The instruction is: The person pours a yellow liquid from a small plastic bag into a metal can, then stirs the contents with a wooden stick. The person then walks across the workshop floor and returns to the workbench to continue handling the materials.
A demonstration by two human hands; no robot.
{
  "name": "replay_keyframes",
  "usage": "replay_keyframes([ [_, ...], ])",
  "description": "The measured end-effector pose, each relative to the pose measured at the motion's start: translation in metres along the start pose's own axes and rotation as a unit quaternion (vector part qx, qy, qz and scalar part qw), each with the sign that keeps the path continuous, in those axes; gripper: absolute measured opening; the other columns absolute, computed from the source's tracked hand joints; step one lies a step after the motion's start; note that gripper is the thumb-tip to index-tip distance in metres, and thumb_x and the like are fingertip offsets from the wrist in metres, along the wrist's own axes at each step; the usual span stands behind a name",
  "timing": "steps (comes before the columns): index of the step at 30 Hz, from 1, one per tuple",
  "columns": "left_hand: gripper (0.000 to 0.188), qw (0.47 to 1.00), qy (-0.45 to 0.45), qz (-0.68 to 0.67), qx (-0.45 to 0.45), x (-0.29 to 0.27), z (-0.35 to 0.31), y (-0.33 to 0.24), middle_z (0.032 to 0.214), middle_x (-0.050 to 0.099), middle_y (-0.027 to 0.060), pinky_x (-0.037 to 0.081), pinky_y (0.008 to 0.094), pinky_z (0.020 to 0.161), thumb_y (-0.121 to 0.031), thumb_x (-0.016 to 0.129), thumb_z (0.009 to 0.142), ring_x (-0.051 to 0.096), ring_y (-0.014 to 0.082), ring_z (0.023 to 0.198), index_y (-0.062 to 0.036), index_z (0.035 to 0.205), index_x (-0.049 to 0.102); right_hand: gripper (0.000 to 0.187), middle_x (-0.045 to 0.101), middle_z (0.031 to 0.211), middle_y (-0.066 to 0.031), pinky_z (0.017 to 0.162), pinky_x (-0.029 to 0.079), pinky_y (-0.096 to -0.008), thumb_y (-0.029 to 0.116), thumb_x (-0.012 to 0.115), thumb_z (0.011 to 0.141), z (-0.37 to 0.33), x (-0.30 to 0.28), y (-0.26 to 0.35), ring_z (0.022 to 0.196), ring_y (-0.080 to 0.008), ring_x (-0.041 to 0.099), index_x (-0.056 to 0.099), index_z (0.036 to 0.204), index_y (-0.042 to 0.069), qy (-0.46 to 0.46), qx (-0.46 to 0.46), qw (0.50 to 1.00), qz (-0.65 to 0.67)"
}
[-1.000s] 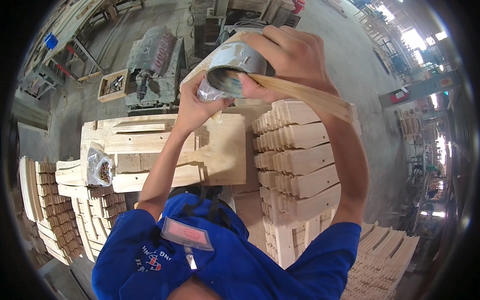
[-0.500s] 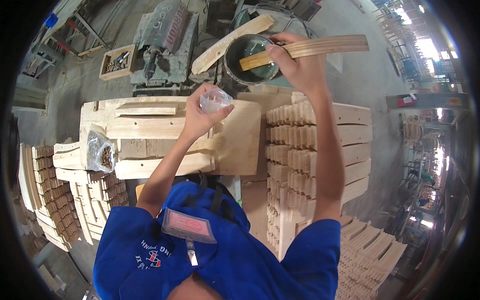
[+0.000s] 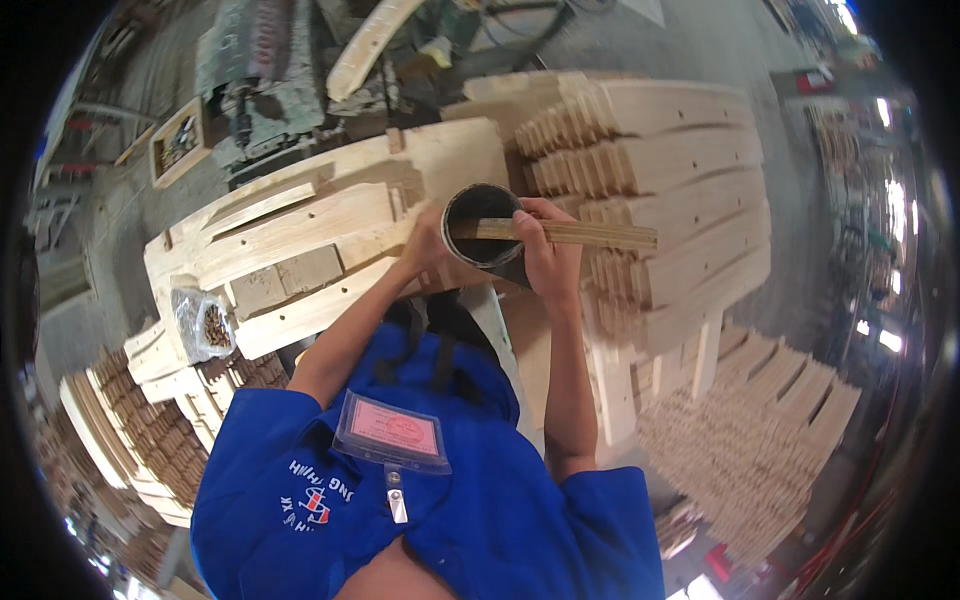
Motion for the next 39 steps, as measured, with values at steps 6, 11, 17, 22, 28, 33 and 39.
replay_keyframes([
  [6, 0.041, 0.994, 0.063, 0.085, -0.031, 0.004, -0.011, 0.001, 0.099, 0.063, 0.0162, 0.045, 0.0404, 0.087, -0.009, 0.076, 0.062, 0.059, 0.0341, 0.098, -0.0032, 0.1, 0.062, 0.024, 0.065, 0.081, -0.0063, 0.068, 0.046, -0.0242, 0.012, 0.058, 0.085, -0.041, -0.035, -0.018, 0.074, -0.0105, 0.058, 0.064, 0.1, -0.005, -0.092, 0.019, 0.996, 0.009],
  [11, 0.057, 0.995, 0.064, 0.062, -0.039, 0.001, -0.011, -0.001, 0.105, 0.062, 0.0144, 0.044, 0.0409, 0.092, -0.012, 0.079, 0.059, 0.057, 0.0333, 0.103, -0.005, 0.112, 0.059, 0.029, 0.067, 0.085, -0.0125, 0.073, 0.049, -0.0274, 0.018, 0.062, 0.084, -0.046, -0.042, -0.035, 0.077, -0.0165, 0.063, 0.064, 0.102, -0.004, -0.119, -0.004, 0.99, -0.077],
  [17, 0.063, 0.989, 0.106, 0.103, -0.025, -0.006, -0.015, -0.001, 0.115, 0.057, 0.016, 0.042, 0.0421, 0.096, -0.014, 0.079, 0.06, 0.051, 0.035, 0.112, -0.0069, 0.118, 0.056, 0.041, 0.068, 0.093, -0.0196, 0.079, 0.051, -0.0375, 0.029, 0.067, 0.08, -0.039, -0.035, -0.059, 0.086, -0.0308, 0.066, 0.064, 0.105, -0.003, -0.089, 0.017, 0.981, -0.17],
  [22, 0.067, 0.987, 0.123, 0.105, -0.027, -0.014, -0.026, 0.001, 0.119, 0.054, 0.019, 0.04, 0.0437, 0.1, -0.014, 0.079, 0.06, 0.049, 0.0372, 0.115, -0.0074, 0.122, 0.054, 0.043, 0.068, 0.092, -0.0194, 0.079, 0.051, -0.0385, 0.031, 0.069, 0.079, -0.036, -0.023, -0.071, 0.088, -0.031, 0.066, 0.064, 0.103, -0.003, -0.074, 0.028, 0.983, -0.165],
  [28, 0.079, 0.981, 0.128, 0.14, -0.029, -0.025, -0.028, -0.021, 0.13, 0.047, 0.018, 0.039, 0.0441, 0.101, -0.019, 0.085, 0.06, 0.046, 0.0374, 0.121, -0.0058, 0.129, 0.049, 0.043, 0.068, 0.091, -0.019, 0.078, 0.051, -0.0377, 0.032, 0.069, 0.078, -0.033, -0.02, -0.072, 0.086, -0.0312, 0.066, 0.064, 0.101, -0.003, -0.078, 0.017, 0.988, -0.129],
  [33, 0.101, 0.998, 0.038, 0.029, 0.051, -0.031, -0.003, -0.105, 0.137, 0.041, 0.0187, 0.041, 0.044, 0.101, -0.023, 0.091, 0.054, 0.044, 0.0345, 0.125, -0.0052, 0.138, 0.036, 0.042, 0.068, 0.091, -0.0189, 0.077, 0.051, -0.0376, 0.031, 0.069, 0.077, -0.031, -0.026, -0.06, 0.085, -0.0313, 0.067, 0.064, 0.101, -0.003, -0.058, 0.004, 0.993, -0.105],
  [39, 0.106, 0.978, 0.0, -0.175, 0.113, -0.015, 0.03, -0.163, 0.134, 0.045, 0.0193, 0.045, 0.0392, 0.099, -0.023, 0.094, 0.051, 0.052, 0.0287, 0.12, -0.0032, 0.136, 0.035, 0.04, 0.067, 0.093, -0.0183, 0.075, 0.051, -0.038, 0.029, 0.073, 0.075, -0.037, -0.041, 0.013, 0.084, -0.0303, 0.066, 0.065, 0.104, 0.002, -0.057, -0.129, 0.973, -0.185],
])
Point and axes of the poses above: each hand's wrist, its own z-axis towards the middle knuckle, its own x-axis out of the palm, y = z × x, the point moved 4 cm from there along z, towards the middle knuckle
